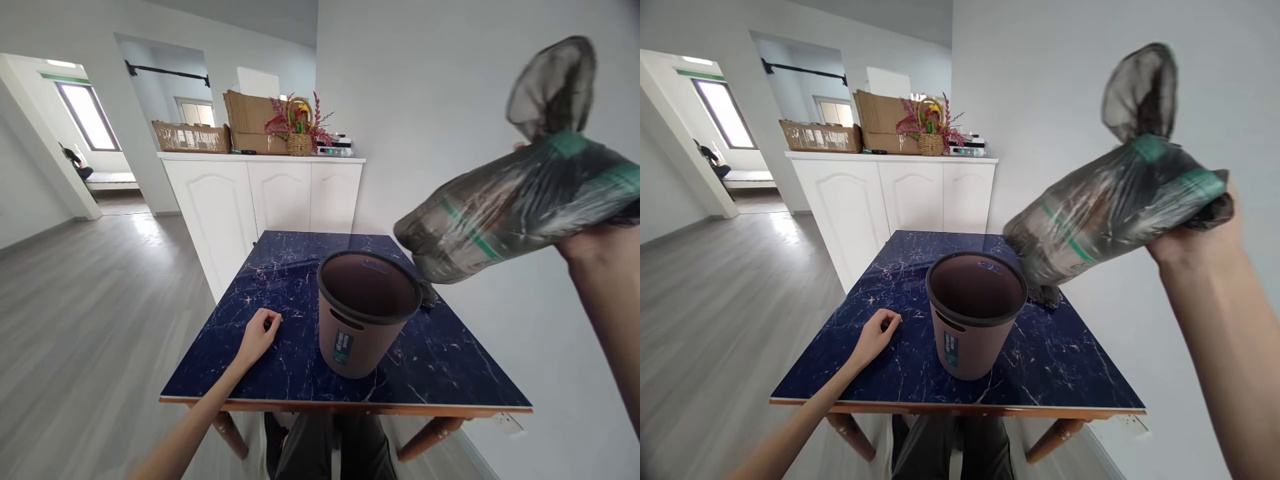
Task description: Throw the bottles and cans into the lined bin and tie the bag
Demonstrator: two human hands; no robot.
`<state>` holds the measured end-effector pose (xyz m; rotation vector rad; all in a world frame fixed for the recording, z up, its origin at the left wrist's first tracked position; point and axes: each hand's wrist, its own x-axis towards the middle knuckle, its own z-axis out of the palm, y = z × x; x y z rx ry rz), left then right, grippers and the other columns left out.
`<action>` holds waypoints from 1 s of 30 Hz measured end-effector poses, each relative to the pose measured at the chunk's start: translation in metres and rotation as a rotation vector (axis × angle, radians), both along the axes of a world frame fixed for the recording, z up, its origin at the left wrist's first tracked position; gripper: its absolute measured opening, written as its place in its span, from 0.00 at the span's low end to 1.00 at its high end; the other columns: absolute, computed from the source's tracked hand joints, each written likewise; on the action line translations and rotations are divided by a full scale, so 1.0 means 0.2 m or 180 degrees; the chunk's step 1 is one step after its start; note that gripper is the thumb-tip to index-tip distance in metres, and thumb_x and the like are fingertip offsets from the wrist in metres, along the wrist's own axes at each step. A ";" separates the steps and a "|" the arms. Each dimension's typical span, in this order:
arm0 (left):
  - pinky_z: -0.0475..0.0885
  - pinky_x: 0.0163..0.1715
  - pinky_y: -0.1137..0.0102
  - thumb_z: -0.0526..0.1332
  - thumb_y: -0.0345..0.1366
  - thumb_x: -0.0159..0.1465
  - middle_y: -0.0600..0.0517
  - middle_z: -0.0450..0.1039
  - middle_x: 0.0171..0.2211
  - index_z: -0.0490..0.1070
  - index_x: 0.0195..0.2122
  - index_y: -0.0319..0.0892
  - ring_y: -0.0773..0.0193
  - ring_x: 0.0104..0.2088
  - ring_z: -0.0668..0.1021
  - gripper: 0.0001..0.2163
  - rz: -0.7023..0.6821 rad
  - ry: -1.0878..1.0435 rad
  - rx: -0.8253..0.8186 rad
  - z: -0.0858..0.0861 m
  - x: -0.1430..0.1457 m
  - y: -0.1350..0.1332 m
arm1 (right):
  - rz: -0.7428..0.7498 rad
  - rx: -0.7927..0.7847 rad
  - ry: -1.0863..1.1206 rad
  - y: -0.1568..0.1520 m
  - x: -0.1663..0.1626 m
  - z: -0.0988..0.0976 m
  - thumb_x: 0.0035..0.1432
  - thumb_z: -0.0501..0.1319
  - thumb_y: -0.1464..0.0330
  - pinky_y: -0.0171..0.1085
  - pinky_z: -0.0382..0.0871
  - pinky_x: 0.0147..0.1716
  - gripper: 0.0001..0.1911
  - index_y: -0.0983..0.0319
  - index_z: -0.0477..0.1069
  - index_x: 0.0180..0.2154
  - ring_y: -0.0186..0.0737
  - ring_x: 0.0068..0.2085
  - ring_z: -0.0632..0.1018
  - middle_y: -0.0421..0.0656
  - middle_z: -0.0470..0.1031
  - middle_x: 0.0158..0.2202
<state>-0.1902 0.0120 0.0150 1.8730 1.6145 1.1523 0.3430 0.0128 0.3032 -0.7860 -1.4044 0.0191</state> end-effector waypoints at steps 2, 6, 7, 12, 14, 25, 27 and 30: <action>0.75 0.46 0.59 0.59 0.57 0.70 0.47 0.78 0.38 0.74 0.35 0.47 0.52 0.40 0.80 0.19 -0.0074 0.0088 0.0031 -0.01 -0.01 0.00 | -0.0043 -0.0067 0.0688 0.00 0.13 -0.05 0.67 0.62 0.46 0.55 0.60 0.32 0.36 0.63 0.70 0.15 0.66 0.51 0.83 0.54 0.87 0.46; 0.75 0.46 0.58 0.58 0.57 0.70 0.46 0.79 0.39 0.75 0.35 0.47 0.51 0.41 0.80 0.19 -0.0203 0.0274 0.0086 -0.02 -0.01 0.01 | -0.0894 -0.0549 0.0738 -0.01 0.27 -0.29 0.60 0.72 0.47 0.45 0.65 0.31 0.24 0.61 0.78 0.40 0.43 0.34 0.78 0.51 0.82 0.40; 0.75 0.47 0.58 0.58 0.56 0.70 0.46 0.79 0.38 0.75 0.35 0.47 0.51 0.41 0.80 0.19 -0.0223 0.0326 0.0099 -0.03 -0.01 0.02 | -0.1208 -0.0870 0.0443 -0.02 0.29 -0.37 0.64 0.69 0.46 0.44 0.65 0.31 0.25 0.61 0.76 0.44 0.40 0.31 0.75 0.50 0.80 0.39; 0.73 0.47 0.57 0.59 0.53 0.71 0.46 0.79 0.37 0.75 0.35 0.47 0.51 0.41 0.79 0.17 -0.0280 0.0565 0.0160 -0.05 -0.01 0.03 | -0.2345 -0.1898 -0.1063 -0.01 0.32 -0.72 0.74 0.58 0.58 0.45 0.65 0.38 0.10 0.57 0.68 0.42 0.45 0.34 0.74 0.49 0.77 0.35; 0.73 0.46 0.57 0.58 0.53 0.72 0.47 0.79 0.37 0.75 0.35 0.46 0.51 0.41 0.79 0.17 -0.0282 0.0622 0.0181 -0.06 -0.01 0.03 | -0.2195 -0.2017 -0.1411 -0.01 0.31 -0.84 0.74 0.56 0.61 0.45 0.66 0.40 0.07 0.56 0.67 0.43 0.48 0.35 0.75 0.50 0.77 0.35; 0.73 0.43 0.60 0.58 0.51 0.74 0.48 0.79 0.37 0.75 0.35 0.46 0.53 0.39 0.79 0.16 -0.0236 0.0850 0.0234 -0.06 0.00 0.04 | -0.1307 -0.1494 -0.2835 0.06 -0.15 -1.32 0.77 0.49 0.62 0.45 0.74 0.43 0.13 0.57 0.70 0.42 0.52 0.43 0.81 0.51 0.80 0.42; 0.73 0.43 0.60 0.58 0.50 0.74 0.48 0.79 0.37 0.75 0.35 0.46 0.54 0.39 0.79 0.16 -0.0233 0.0868 0.0234 -0.07 0.00 0.04 | -0.1180 -0.1539 -0.2931 0.08 -0.20 -1.38 0.76 0.49 0.63 0.47 0.76 0.45 0.14 0.57 0.70 0.41 0.54 0.44 0.82 0.51 0.80 0.41; 0.73 0.44 0.60 0.58 0.50 0.74 0.48 0.79 0.37 0.75 0.36 0.46 0.54 0.39 0.79 0.16 -0.0231 0.0848 0.0238 -0.07 0.00 0.03 | -0.1115 -0.1452 -0.2888 0.06 -0.25 -1.46 0.75 0.49 0.65 0.54 0.77 0.56 0.15 0.60 0.73 0.48 0.60 0.58 0.80 0.58 0.80 0.52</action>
